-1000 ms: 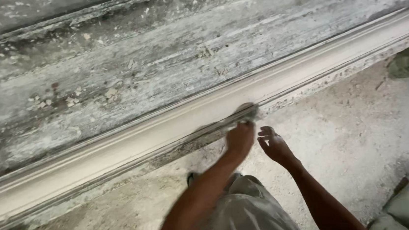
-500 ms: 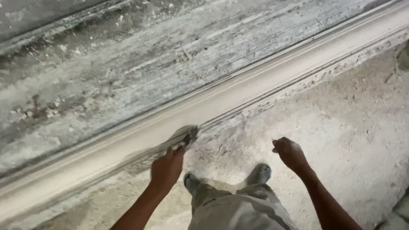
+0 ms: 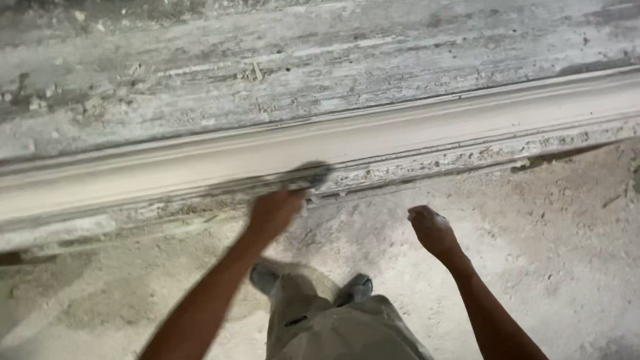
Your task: The person holds a long decorative plaster cornice against a work table and scrapes dried plaster residue off its grooved face with a small hand scraper, working along the length of the piece and repositioning it to clean different sections.
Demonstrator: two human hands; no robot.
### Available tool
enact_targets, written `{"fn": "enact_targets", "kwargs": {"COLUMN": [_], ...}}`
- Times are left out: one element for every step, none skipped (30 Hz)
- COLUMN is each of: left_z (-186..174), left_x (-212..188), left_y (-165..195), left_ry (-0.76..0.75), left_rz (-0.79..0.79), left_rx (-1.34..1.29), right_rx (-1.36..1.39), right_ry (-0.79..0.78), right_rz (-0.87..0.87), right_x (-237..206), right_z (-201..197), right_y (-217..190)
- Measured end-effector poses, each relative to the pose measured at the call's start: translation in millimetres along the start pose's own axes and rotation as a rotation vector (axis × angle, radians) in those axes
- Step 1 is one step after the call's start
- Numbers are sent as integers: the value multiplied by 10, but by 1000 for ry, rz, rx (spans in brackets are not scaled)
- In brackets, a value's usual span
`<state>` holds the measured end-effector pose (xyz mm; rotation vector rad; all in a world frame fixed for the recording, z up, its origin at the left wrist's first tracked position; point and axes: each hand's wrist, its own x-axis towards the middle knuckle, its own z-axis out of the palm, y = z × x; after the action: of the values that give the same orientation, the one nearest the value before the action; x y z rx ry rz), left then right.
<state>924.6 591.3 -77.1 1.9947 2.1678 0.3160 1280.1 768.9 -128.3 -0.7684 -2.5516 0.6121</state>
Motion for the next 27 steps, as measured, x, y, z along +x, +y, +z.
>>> {"fn": "enact_targets", "kwargs": {"left_z": [-60, -136, -200, -253, -288, -295, -272, -224, -139, -37, 97, 243, 381, 479, 501, 523, 521, 484, 383, 259, 111, -50, -183, -284, -341, -324, -263], "left_x": [-144, -284, -407, -498, -542, -540, -488, -393, -249, -85, 114, 294, 418, 518, 587, 611, 582, 497, 407, 296, 152, -19, -154, -270, -360, -357, -317], "left_y": [-94, -199, -295, -375, -419, -423, -387, -315, -204, -67, 108, 301, 496, 621, 673, 707, 659, 540, 398, 248, 72, -118, -291, -444, -539, -557, -501], "left_ry": [7, 16, -97, -215, -165, -113, -58, -53, -51, -48, -199, -357, -245, -130, -85, -45, -3, -21, -40, -150, -262, -200, -136, -252, -367, -431, -492], "left_rz": [-45, -87, -142, -196, -175, -149, -119, -86, -50, -14, -133, -247, -121, 8, 37, 63, 89, 88, 87, 6, -76, -41, -4, -62, -122, -327, -531], "left_rx": [59, 124, 134, 139, 132, 126, 120, 153, 182, 210, 153, 95, 120, 148, 127, 103, 82, 78, 76, 17, -43, 18, 78, 131, 183, -7, -203], "right_rx": [-18, -34, 22, 78, 133, 162, 189, 216, 189, 160, 130, 154, 176, 198, 147, 97, 49, 19, -8, -35, -44, -53, -64, -98, -132, -167, -184], "right_ry": [10, 27, 29, 27, 27, 2, -19, -40, -51, -63, -74, -29, 16, 65, 88, 104, 124, 145, 166, 184, 189, 194, 199, 202, 203, 204, 206], "right_rz": [-47, -94, 25, 148, 274, 322, 370, 422, 460, 498, 536, 484, 427, 365, 362, 360, 357, 338, 318, 300, 313, 329, 344, 327, 310, 292, 299], "right_x": [-25, -27, -32, -35, -26, -15, 2, 13, 25, 41, 59, 71, 96, 132, 165, 198, 235, 255, 273, 284, 294, 300, 308, 323, 341, 369, 402], "right_z": [-47, -73, -95, -112, -123, -133, -138, -146, -149, -149, -154, -161, -171, -184, -201, -232, -262, -290, -318, -352, -376, -395, -408, -412, -410, -398, -384], "right_y": [93, 171, 236, 288, 330, 362, 386, 405, 420, 432, 452, 471, 503, 543, 592, 643, 697, 775, 847, 911, 966, 1011, 1047, 1069, 1077, 1074, 1060]}}
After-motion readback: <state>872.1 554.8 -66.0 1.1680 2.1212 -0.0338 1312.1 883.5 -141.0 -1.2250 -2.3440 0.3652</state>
